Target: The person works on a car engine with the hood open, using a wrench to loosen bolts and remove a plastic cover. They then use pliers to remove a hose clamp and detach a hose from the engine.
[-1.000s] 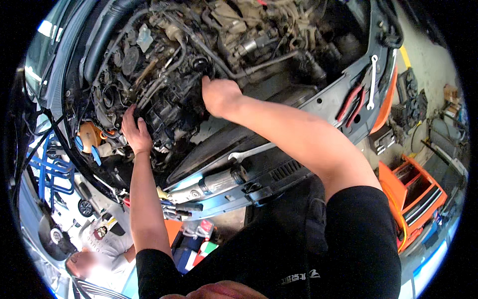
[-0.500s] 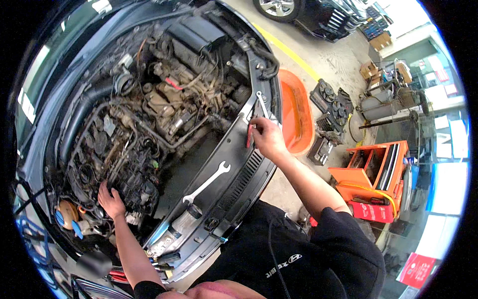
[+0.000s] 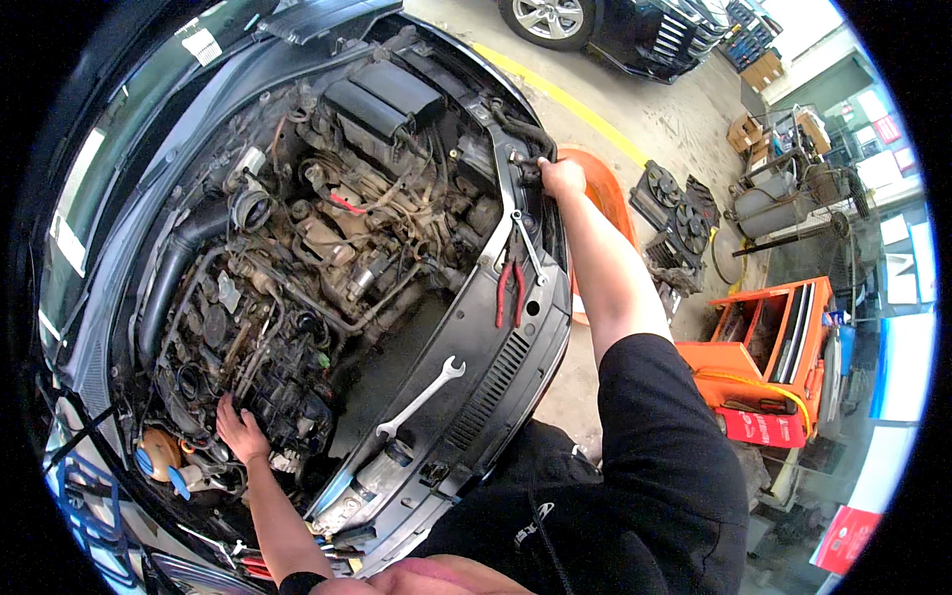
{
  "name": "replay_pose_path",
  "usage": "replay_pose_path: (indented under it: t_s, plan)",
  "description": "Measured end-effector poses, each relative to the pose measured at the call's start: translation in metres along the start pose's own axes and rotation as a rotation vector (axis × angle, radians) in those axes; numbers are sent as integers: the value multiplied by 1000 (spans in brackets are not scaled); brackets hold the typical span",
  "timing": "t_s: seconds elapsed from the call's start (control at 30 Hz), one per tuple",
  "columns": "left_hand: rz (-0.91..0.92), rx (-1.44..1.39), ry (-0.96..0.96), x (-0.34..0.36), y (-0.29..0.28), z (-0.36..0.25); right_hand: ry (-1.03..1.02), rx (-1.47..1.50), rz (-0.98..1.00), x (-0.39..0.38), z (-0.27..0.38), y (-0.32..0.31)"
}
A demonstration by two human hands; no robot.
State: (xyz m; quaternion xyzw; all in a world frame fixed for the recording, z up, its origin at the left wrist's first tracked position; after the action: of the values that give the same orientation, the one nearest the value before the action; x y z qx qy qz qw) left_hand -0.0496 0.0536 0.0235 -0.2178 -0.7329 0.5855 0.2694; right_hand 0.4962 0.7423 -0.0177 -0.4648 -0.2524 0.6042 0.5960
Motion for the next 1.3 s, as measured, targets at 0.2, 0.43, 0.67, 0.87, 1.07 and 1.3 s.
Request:
replay_pose_path:
  t_s: [0.2, 0.43, 0.67, 0.87, 1.07, 1.3]
  plan:
    - [11, -36, -14, -4, 5, -4, -88, 843, 60, -32, 14, -20]
    - [-9, -35, -16, -2, -7, 2, -379, 626, 519, -241, 119, 32]
    - [-50, -64, -25, -3, -7, 5, -572, 432, 956, -424, 203, 186]
    - [-60, -59, -40, -7, -6, 7, -593, 397, 1065, -476, 222, 255]
    - [-72, -123, -40, -3, -7, 9, -585, 381, 1002, -488, 231, 264]
    - [-90, -93, -39, -1, -10, 12, -637, 294, 971, -493, 239, 270]
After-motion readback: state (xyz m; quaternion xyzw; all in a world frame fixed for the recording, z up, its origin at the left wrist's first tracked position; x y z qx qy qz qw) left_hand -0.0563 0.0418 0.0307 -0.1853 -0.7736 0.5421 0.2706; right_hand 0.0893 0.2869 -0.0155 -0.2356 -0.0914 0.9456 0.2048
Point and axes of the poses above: each hand's wrist, its own x-axis towards the middle knuckle, its own y-axis out of the palm, z = x × y, the point moved 8 cm from there along x, towards the middle knuckle, and after that the axes turned 2 degrees about -x, right-handed, at the moved point
